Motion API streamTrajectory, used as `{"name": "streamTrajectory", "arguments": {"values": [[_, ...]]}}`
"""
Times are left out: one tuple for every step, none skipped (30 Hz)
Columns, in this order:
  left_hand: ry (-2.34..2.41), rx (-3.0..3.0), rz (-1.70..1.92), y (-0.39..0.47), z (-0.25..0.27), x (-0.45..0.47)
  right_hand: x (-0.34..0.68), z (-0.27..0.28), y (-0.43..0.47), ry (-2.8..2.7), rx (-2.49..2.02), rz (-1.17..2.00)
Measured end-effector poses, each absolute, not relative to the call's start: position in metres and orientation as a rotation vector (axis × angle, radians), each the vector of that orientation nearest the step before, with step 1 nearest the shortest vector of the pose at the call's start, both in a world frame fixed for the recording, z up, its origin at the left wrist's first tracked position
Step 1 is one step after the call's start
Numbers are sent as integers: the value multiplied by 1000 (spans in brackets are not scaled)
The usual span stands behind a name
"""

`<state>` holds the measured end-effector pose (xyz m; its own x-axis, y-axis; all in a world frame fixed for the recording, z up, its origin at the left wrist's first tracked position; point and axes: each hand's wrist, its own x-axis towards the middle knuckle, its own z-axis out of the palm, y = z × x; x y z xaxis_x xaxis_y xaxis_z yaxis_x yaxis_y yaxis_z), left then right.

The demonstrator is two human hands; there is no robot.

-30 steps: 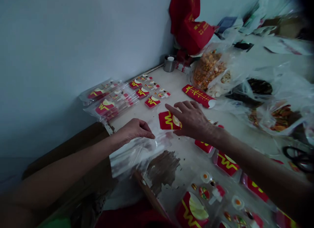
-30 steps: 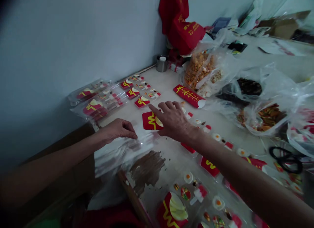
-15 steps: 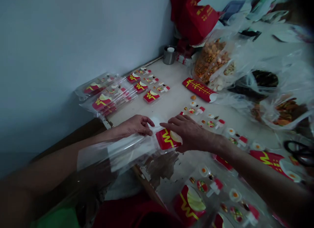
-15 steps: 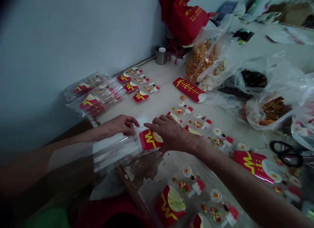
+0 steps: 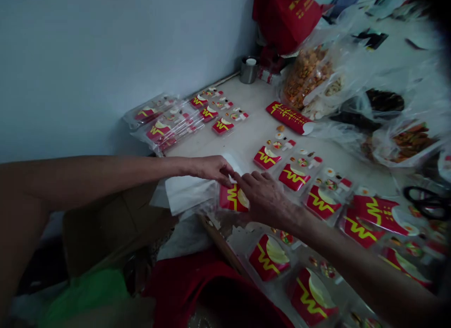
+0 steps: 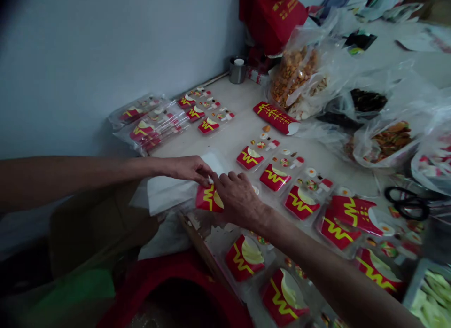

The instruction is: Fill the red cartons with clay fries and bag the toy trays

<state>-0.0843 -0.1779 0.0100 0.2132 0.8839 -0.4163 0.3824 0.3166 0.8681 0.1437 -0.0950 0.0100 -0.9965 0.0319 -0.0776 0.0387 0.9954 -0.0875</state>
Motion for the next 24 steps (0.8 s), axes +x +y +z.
{"name": "streamTrajectory", "arguments": {"values": [[1442,1329,532,-175,13,-80,142,8,-101,3069,157,-156],[1539,1409,534,-174,16,-76,140,5,-106,3070,263,-175],[1663,1506,533,-175,18,-71,136,2,-110,3062,362,-196],[1811,1604,538,-180,19,-66,132,-1,-112,3044,448,-220],[1969,1689,542,-188,19,-59,129,-3,-114,3020,521,-244],[2129,1747,547,-199,16,-52,127,-4,-115,2996,579,-263],[2278,1771,554,-211,12,-44,126,-5,-116,2979,617,-266],[2397,1769,554,-224,6,-37,128,-5,-116,2968,641,-249],[2470,1760,553,-235,-1,-30,131,-4,-115,2958,652,-212],[2507,1753,558,-245,-9,-23,137,-2,-115,2949,648,-165],[2526,1741,572,-251,-18,-18,144,-1,-114,2936,645,-119],[2541,1718,595,-254,-26,-14,151,0,-113,2916,646,-88],[2558,1680,619,-254,-32,-12,158,1,-112,2893,655,-77],[2571,1632,639,-252,-37,-11,164,1,-111,2871,672,-83],[2579,1583,650,-248,-41,-11,168,0,-110,2856,689,-98],[2585,1548,649,-244,-43,-12,171,-1,-110,2848,708,-113],[2589,1538,639,-240,-43,-12,173,-3,-110,2848,726,-123],[2595,1554,625,-237,-42,-12,173,-5,-110,2854,743,-126],[2606,1587,607,-234,-40,-11,172,-7,-111,2863,763,-125],[2622,1628,585,-232,-38,-10,172,-9,-113,2872,782,-125],[2631,1673,557,-230,-37,-8,171,-10,-114,2879,799,-125],[2627,1717,523,-229,-36,-7,171,-11,-116,2884,812,-126],[2617,1748,488,-227,-35,-6,171,-12,-117,2888,820,-130],[2600,1765,453,-226,-35,-5,171,-13,-118,2889,827,-136]]}}
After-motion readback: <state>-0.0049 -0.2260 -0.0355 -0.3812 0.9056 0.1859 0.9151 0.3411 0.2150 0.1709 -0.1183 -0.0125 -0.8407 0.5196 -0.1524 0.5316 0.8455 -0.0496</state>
